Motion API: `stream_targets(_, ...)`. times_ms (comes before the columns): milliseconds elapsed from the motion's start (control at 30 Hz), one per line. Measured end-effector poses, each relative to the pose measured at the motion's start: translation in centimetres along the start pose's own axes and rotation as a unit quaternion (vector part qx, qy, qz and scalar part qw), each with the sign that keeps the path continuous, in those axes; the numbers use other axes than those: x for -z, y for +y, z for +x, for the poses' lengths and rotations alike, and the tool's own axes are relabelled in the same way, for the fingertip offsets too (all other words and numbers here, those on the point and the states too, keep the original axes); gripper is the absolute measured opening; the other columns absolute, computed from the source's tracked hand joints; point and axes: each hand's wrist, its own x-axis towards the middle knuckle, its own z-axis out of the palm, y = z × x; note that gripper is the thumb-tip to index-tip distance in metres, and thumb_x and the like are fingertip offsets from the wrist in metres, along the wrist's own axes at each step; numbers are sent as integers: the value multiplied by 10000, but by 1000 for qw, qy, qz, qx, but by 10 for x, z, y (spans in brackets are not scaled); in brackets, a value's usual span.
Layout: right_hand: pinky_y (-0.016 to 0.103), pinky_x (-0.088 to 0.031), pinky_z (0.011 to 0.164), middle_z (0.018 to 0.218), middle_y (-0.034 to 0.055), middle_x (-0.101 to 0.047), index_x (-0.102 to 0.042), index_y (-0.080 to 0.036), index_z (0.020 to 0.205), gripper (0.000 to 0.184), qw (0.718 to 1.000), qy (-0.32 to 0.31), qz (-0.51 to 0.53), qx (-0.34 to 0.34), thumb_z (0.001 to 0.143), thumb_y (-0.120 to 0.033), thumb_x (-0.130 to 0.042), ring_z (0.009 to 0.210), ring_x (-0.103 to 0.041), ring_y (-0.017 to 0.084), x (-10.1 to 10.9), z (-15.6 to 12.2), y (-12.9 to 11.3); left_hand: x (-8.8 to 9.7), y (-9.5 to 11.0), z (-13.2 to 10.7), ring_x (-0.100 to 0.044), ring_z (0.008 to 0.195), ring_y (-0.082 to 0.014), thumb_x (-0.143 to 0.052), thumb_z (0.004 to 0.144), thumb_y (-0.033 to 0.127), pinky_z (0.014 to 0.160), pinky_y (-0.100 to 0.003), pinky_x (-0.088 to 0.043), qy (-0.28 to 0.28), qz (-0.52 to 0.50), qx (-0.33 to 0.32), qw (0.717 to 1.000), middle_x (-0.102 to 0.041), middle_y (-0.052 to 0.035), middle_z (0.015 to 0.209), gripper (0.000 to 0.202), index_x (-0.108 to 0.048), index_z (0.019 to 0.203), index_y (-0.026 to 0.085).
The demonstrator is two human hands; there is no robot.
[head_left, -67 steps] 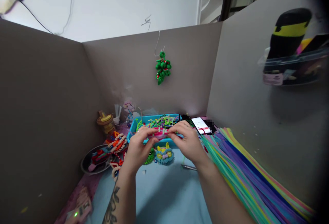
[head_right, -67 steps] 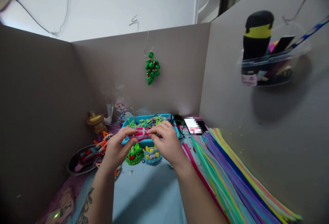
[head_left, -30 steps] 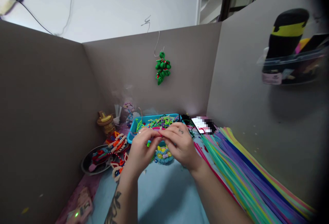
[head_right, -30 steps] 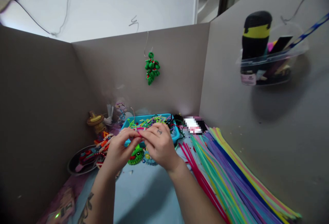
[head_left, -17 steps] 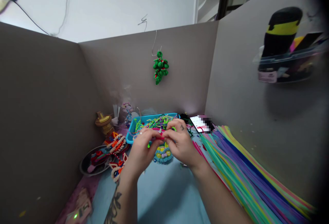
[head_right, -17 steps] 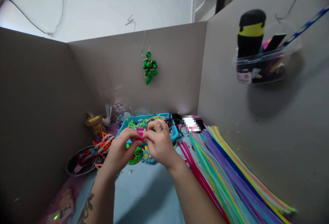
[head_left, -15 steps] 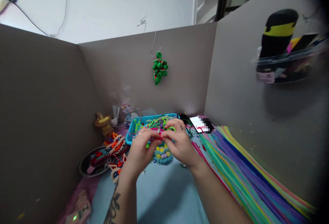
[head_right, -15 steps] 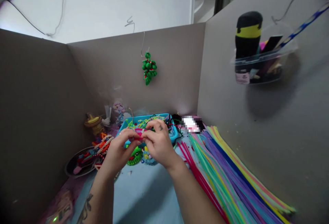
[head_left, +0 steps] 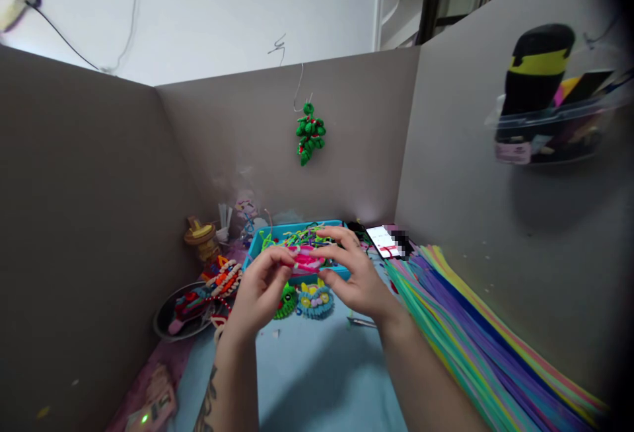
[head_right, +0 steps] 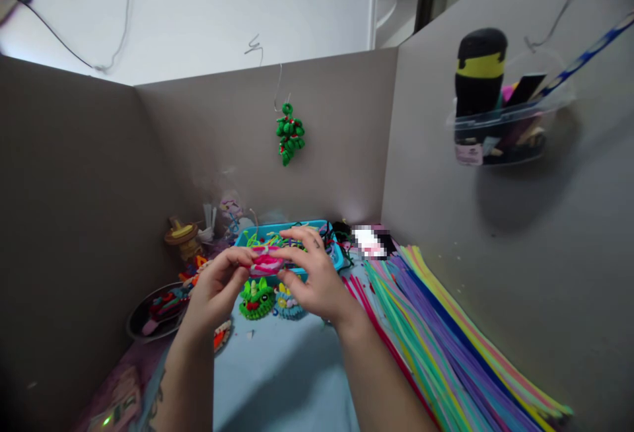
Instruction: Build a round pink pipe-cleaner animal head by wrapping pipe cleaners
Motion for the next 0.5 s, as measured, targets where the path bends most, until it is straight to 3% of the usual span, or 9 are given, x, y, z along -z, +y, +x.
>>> stream_targets(133,476,-355,1009,1180,66,-516,-604,-232,877,160,1000,-18,9,0,800,-104,-547,1193,-423,241,-3,0,-2,-2,-1,0,-563,880,-169,-476,881,209,773,-283,-472,-18,-14,10,1000,-575,-51,873,64,-528,847,195)
stream_targets(300,468,-352,1008,1133,69,-524,-582,-234,890,174,1000,-17,-10,13,812,-92,-519,1177,-432,237,-7,0,-1,0,-2,1,-561,901,-166,-528,864,190,811,-292,-441,-52,113,-30,992,-603,-45,939,99,-567,954,206)
stream_targets(433,449,-398,955,1123,90,-513,-531,-232,1038,243,999,35,-4,10,806,-185,-588,1116,-469,242,-6,-2,0,2,0,3,-559,851,-149,-510,867,138,775,-276,-438,-12,156,-86,984,-606,-27,863,88,-574,883,196)
stream_targets(500,420,-442,870,1000,76,-539,-516,-218,984,280,997,72,-6,21,755,-271,-669,994,-513,237,-7,-3,1,2,1,4,-560,832,-144,-514,861,120,756,-271,-442,17,163,-103,981,-605,-24,850,94,-571,881,193)
